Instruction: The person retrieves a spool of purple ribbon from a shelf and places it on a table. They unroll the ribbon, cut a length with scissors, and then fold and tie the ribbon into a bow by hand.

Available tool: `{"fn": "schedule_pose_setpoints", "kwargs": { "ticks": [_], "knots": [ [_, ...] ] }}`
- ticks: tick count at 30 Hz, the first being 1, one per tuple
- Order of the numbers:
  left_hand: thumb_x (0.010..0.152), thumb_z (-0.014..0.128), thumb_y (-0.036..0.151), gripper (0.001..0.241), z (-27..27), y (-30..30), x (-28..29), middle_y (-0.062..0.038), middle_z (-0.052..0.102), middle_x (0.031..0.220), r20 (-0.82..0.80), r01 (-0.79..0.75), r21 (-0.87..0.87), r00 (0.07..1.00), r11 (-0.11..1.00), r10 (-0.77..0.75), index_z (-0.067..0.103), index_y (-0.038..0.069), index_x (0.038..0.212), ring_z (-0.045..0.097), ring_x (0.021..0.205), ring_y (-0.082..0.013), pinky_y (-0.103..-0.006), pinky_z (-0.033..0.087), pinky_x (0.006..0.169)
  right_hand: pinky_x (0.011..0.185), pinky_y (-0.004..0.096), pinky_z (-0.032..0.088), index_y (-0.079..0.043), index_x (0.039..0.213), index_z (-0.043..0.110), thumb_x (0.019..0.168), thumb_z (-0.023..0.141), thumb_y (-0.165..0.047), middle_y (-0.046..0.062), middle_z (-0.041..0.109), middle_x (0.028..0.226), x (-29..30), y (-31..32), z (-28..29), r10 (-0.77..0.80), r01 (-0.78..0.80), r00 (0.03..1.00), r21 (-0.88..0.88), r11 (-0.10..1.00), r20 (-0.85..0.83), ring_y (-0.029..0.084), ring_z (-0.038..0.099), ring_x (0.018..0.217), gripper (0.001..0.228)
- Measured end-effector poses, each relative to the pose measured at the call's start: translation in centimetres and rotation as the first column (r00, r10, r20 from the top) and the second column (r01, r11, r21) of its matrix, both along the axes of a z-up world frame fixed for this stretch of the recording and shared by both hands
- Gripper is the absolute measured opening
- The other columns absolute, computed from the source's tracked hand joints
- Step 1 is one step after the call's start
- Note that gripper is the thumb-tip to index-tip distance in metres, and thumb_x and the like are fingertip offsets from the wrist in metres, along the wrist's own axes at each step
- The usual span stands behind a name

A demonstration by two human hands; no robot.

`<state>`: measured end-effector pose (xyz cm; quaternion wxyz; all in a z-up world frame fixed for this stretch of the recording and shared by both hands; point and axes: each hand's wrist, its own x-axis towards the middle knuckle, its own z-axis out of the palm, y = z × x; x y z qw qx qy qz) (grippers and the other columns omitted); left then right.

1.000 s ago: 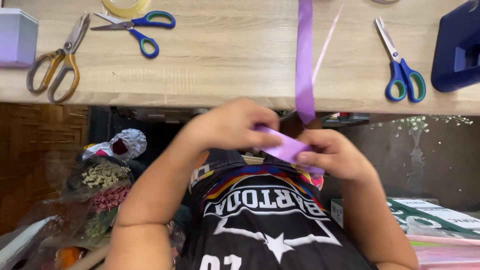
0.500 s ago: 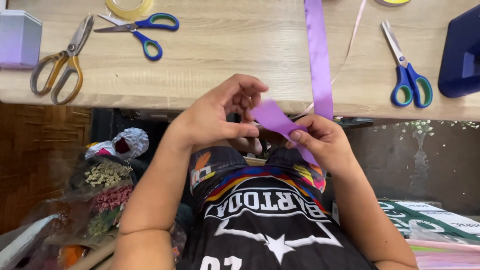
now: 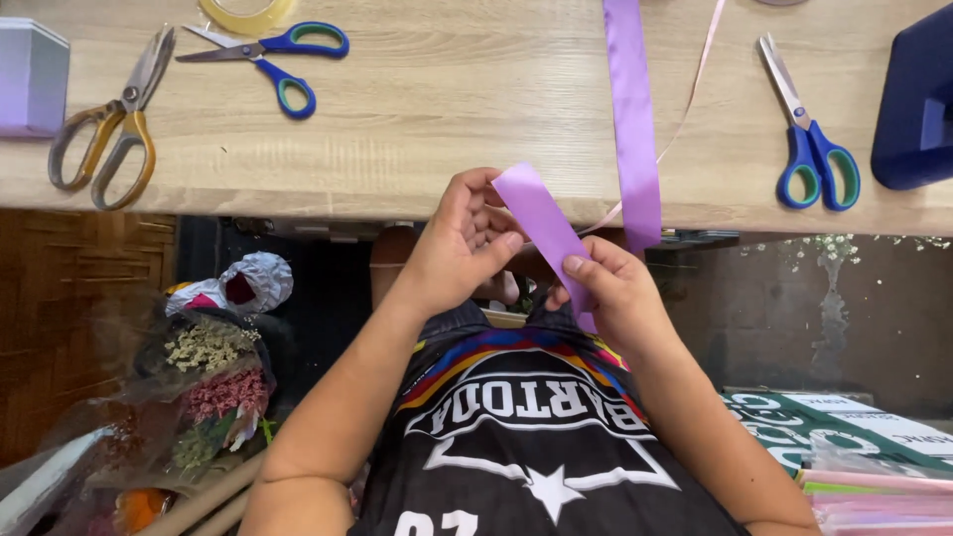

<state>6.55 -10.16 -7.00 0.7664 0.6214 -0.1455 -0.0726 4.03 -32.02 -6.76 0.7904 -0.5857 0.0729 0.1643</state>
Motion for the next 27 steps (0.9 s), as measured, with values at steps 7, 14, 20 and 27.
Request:
{"fn": "schedule_pose_setpoints", "kwargs": {
  "ticks": [7, 14, 20, 27],
  "knots": [
    [0.096, 0.051, -0.009, 0.058, 0.9, -0.3, -0.2, -0.013, 0.056, 0.115, 0.04, -0.142, -0.015, 0.989, 0.99, 0.142, 0.033, 0.008, 0.149, 0.069, 0.097, -0.0198, -0.0317, 0.064, 0.085, 0.047, 0.02, 0.046, 0.0, 0.085, 0.066, 0.093, 0.071, -0.014, 0.014, 0.067, 0.061, -0.5, 0.8, 1.1, 0.041, -0.038, 0.998, -0.058, 0.998, 0.052, 0.014, 0.064, 0.052, 0.016],
    [0.092, 0.067, 0.0, 0.046, 0.7, 0.7, 0.2, -0.008, 0.065, 0.121, 0.462, -0.372, 0.284, 0.861, 0.883, 0.214, 0.063, 0.015, 0.135, 0.072, 0.095, -0.0224, -0.0362, 0.063, 0.083, 0.053, 0.019, 0.04, -0.001, 0.085, 0.069, 0.096, 0.072, -0.013, 0.011, 0.067, 0.066, -1.3, 1.1, 2.6, 0.061, -0.039, 0.985, -0.133, 0.99, 0.16, 0.009, 0.054, 0.058, 0.016],
    [0.092, 0.077, 0.011, 0.018, 0.8, 0.2, 0.3, -0.014, 0.058, 0.14, 0.668, -0.501, 0.168, 0.691, 0.849, 0.275, 0.079, 0.019, 0.108, 0.068, 0.11, -0.0271, -0.0389, 0.058, 0.096, 0.055, 0.018, 0.044, -0.001, 0.089, 0.072, 0.094, 0.075, -0.011, 0.005, 0.061, 0.064, -1.3, 0.8, 2.1, 0.097, -0.042, 0.953, -0.19, 0.981, 0.287, 0.005, 0.054, 0.061, 0.011],
    [0.091, 0.08, 0.014, 0.013, 1.5, 0.1, 0.9, -0.013, 0.06, 0.137, 0.738, -0.622, 0.139, 0.584, 0.77, 0.338, 0.08, 0.02, 0.103, 0.064, 0.115, -0.0303, -0.039, 0.054, 0.1, 0.057, 0.02, 0.047, -0.003, 0.09, 0.076, 0.092, 0.077, -0.014, 0.005, 0.065, 0.065, -2.4, -0.1, 3.0, 0.151, -0.078, 0.937, -0.233, 0.969, 0.315, 0.005, 0.053, 0.063, 0.011]
  ]
}}
